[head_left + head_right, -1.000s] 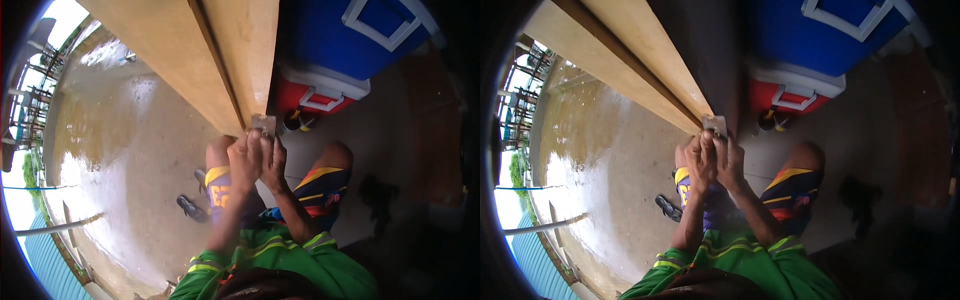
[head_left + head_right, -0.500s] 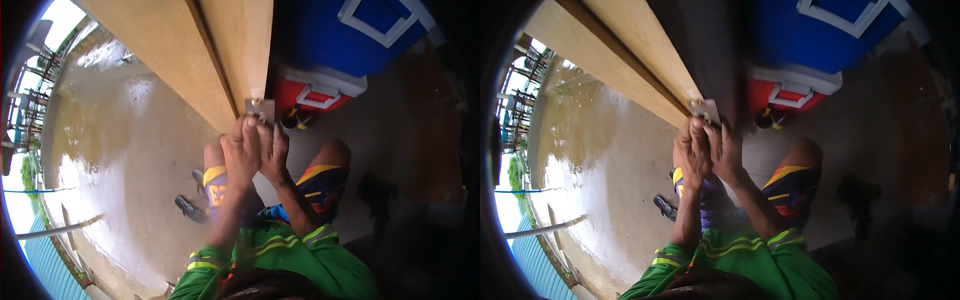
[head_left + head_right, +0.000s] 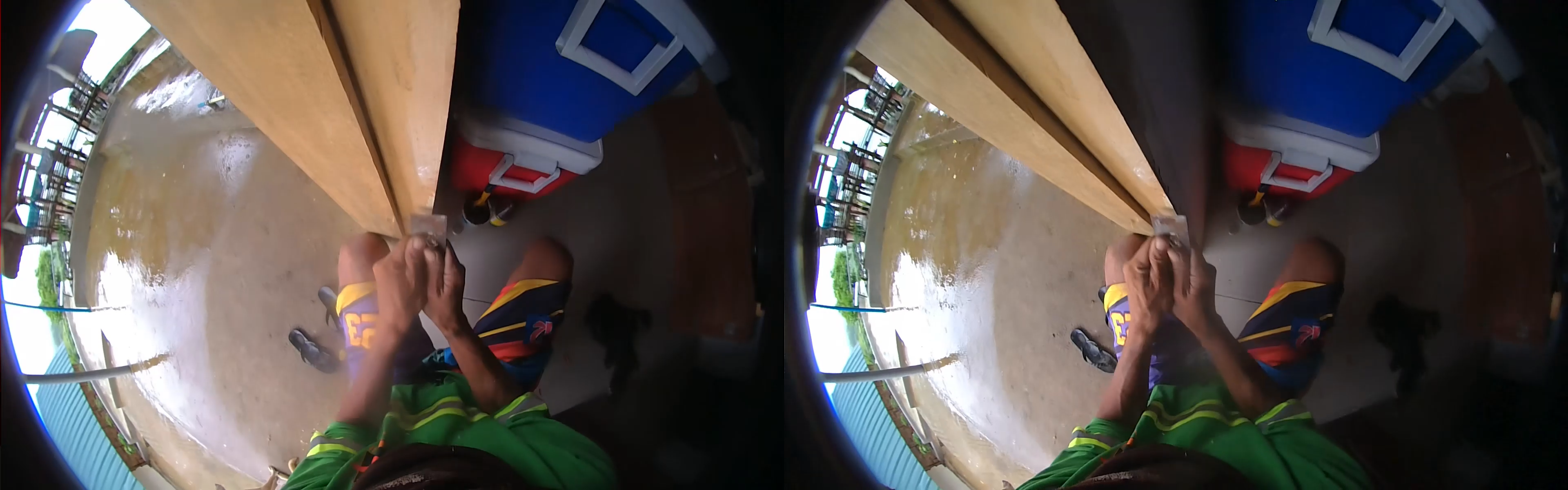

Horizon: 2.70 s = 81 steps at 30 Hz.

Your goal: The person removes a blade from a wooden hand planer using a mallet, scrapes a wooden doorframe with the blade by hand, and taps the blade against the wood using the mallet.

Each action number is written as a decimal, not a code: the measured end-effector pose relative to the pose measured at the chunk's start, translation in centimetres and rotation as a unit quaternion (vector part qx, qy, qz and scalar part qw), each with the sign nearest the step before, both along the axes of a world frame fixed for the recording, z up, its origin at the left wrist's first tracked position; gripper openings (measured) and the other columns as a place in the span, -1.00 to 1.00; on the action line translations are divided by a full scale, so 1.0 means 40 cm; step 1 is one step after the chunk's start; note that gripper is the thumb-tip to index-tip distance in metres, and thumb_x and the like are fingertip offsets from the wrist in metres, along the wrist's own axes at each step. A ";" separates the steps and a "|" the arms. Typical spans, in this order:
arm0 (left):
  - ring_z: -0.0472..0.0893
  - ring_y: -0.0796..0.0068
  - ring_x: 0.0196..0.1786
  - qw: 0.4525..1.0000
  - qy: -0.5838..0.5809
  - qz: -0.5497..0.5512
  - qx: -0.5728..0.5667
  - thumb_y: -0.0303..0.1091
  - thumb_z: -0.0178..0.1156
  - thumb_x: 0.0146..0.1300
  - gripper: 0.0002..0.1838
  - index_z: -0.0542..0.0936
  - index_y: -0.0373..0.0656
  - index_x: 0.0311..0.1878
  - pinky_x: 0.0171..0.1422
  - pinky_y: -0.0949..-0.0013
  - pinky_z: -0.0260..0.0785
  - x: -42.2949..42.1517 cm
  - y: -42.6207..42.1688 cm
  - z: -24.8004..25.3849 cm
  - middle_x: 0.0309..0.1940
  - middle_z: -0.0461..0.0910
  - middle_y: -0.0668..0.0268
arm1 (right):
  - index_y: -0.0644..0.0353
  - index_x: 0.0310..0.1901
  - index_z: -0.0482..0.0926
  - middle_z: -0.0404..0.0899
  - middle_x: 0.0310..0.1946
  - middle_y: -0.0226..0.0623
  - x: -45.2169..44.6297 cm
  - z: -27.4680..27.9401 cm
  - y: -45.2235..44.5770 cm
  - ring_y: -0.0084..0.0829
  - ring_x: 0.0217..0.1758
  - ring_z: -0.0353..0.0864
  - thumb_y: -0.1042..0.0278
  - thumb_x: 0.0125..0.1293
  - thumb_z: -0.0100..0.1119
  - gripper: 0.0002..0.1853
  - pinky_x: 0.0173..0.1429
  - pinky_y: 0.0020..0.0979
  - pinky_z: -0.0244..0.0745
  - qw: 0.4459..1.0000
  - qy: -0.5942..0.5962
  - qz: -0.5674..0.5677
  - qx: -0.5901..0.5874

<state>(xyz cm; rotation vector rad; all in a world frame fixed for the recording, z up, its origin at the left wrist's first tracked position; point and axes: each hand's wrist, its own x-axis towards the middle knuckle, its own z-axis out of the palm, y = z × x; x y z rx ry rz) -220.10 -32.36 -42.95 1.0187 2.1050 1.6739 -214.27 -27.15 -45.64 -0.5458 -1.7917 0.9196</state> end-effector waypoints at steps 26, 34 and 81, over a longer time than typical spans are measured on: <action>0.55 -0.16 -0.44 0.989 0.141 -0.021 -0.039 -0.20 -0.06 0.48 -0.65 0.55 -0.25 -0.31 -0.38 0.09 0.40 -0.015 0.019 0.026 -0.52 0.52 -0.09 | 0.30 0.06 0.48 0.62 -0.30 -0.01 0.018 -0.017 -0.023 -0.09 -0.24 0.70 0.29 0.47 0.04 -0.72 -0.25 -0.28 0.51 0.990 0.013 0.013 -0.141; 0.59 -0.15 -0.38 0.999 0.016 -0.007 -0.030 -0.19 -0.09 0.50 -0.65 0.57 -0.24 -0.24 -0.29 0.09 0.43 -0.010 0.019 0.024 -0.51 0.52 -0.14 | 0.31 0.16 0.46 0.66 -0.19 -0.09 0.016 0.003 -0.017 -0.37 -0.13 0.69 0.25 0.51 0.00 -0.65 -0.15 -0.37 0.54 0.976 0.009 0.044 -0.211; 0.64 -0.08 -0.37 0.999 0.019 0.021 -0.033 -0.06 -0.11 0.52 -0.53 0.60 -0.26 -0.25 -0.26 0.11 0.44 0.002 0.044 0.006 -0.49 0.58 -0.04 | 0.25 0.00 0.52 0.64 -0.22 -0.06 0.005 -0.022 0.001 -0.07 -0.23 0.69 0.39 0.44 0.04 -0.80 -0.17 -0.25 0.53 0.979 0.057 0.024 -0.195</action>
